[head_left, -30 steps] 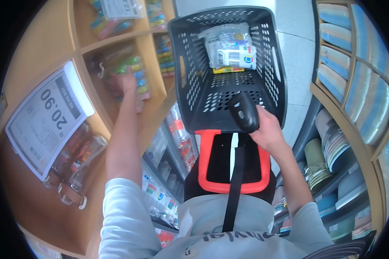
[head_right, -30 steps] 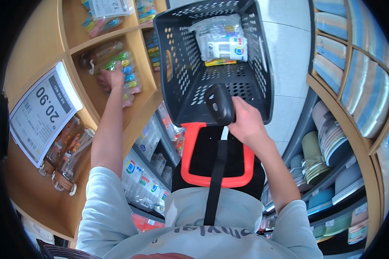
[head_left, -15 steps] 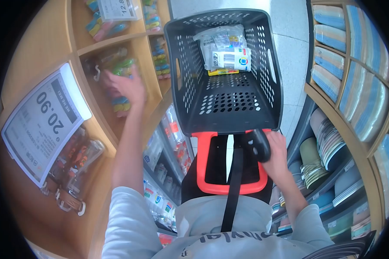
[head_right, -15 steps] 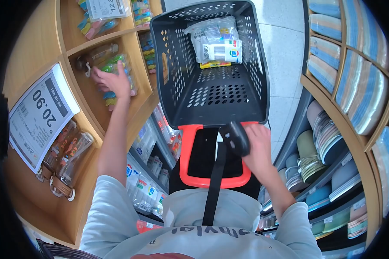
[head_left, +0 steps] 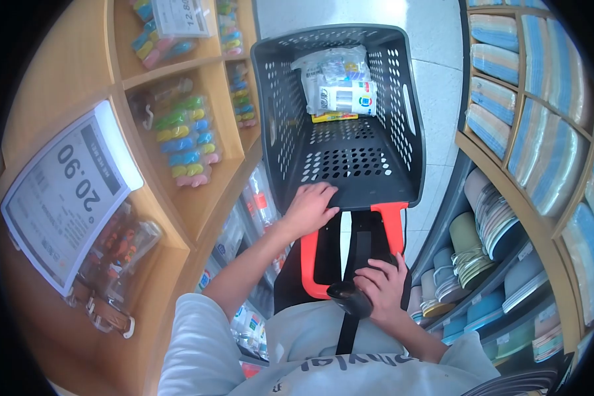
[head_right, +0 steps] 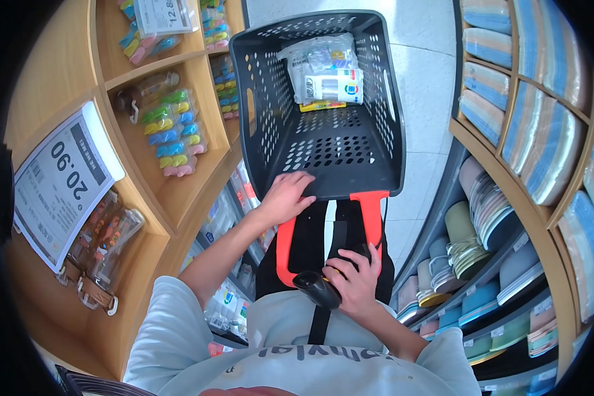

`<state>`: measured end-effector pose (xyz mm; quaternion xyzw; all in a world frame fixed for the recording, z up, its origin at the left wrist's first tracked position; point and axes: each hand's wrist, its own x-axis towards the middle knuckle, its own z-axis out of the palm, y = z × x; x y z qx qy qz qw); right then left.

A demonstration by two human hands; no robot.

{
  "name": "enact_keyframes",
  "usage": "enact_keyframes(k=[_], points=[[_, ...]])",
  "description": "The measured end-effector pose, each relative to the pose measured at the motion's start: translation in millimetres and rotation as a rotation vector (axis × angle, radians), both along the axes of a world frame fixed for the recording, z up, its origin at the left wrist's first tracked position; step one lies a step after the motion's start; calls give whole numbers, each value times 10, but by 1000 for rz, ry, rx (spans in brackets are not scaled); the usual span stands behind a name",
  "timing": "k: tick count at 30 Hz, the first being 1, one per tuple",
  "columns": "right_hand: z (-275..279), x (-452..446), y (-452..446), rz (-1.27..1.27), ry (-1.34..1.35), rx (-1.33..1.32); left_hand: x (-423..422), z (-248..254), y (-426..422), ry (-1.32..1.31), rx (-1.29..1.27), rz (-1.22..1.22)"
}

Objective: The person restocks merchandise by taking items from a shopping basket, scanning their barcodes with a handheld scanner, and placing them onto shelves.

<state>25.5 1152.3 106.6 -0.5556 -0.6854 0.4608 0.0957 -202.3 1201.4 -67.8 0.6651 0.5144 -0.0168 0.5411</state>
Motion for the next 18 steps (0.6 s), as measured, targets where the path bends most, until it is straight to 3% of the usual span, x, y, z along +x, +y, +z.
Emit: enact_keyframes(k=[1,6,10,13,15,18], points=[[-30,-17,-40,-9,-5,36,-11,-68,-88,52,-135,-30],[-49,-54,-45,-61,20,94,-95,-316,-353,23,-144,136],[-37,-104,-1,-65,18,97,-85,-473,-274,258,-267,105],[-15,-116,26,-51,37,82,-22,-462,-174,250,-348,-4],[-36,-109,16,-62,46,110,99,-374,-98,105,-256,-287],[-35,-117,35,-57,43,120,385,-176,-156,180,-176,-423]])
